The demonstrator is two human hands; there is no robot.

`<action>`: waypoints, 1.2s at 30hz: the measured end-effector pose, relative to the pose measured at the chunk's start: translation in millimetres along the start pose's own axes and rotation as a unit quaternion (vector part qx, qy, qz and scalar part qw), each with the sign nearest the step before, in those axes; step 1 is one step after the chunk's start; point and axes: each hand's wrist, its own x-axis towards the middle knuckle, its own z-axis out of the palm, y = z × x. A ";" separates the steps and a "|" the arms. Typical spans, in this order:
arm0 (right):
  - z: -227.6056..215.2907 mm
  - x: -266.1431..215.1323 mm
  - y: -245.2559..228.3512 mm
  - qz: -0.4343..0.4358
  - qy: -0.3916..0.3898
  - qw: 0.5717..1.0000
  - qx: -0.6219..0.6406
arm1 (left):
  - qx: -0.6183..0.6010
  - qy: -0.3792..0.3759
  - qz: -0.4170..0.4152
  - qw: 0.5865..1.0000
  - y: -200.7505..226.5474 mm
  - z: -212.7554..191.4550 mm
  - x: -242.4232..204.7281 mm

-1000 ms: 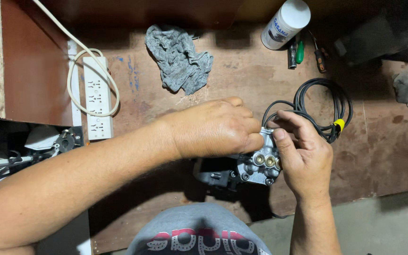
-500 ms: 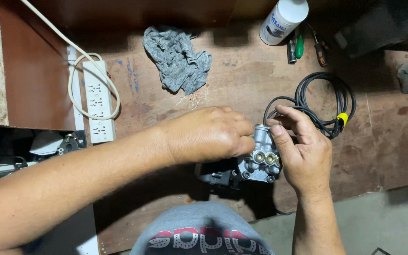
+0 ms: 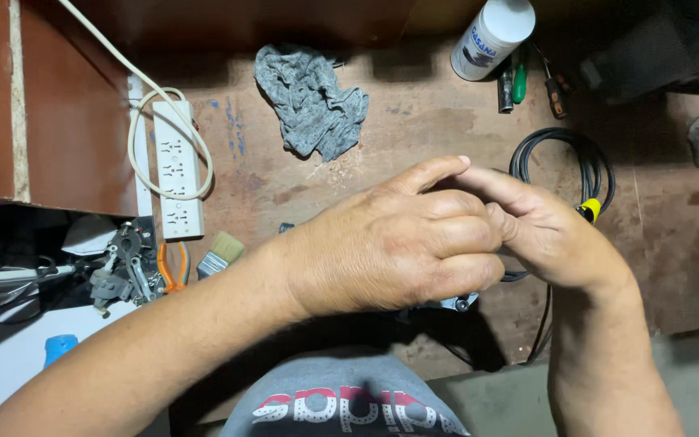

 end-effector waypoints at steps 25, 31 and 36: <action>23.2 -94.4 109.2 -0.009 -0.028 0.929 0.369 | -0.002 0.214 -0.650 0.729 87.5 115.3 -50.5; 38.8 -126.0 76.7 -0.042 -0.165 0.963 0.209 | -0.172 0.197 -0.459 0.849 20.5 99.3 -67.8; -8.7 -98.6 64.8 -0.147 -0.197 0.969 -0.021 | -0.143 0.151 -0.518 0.830 30.3 99.5 -52.6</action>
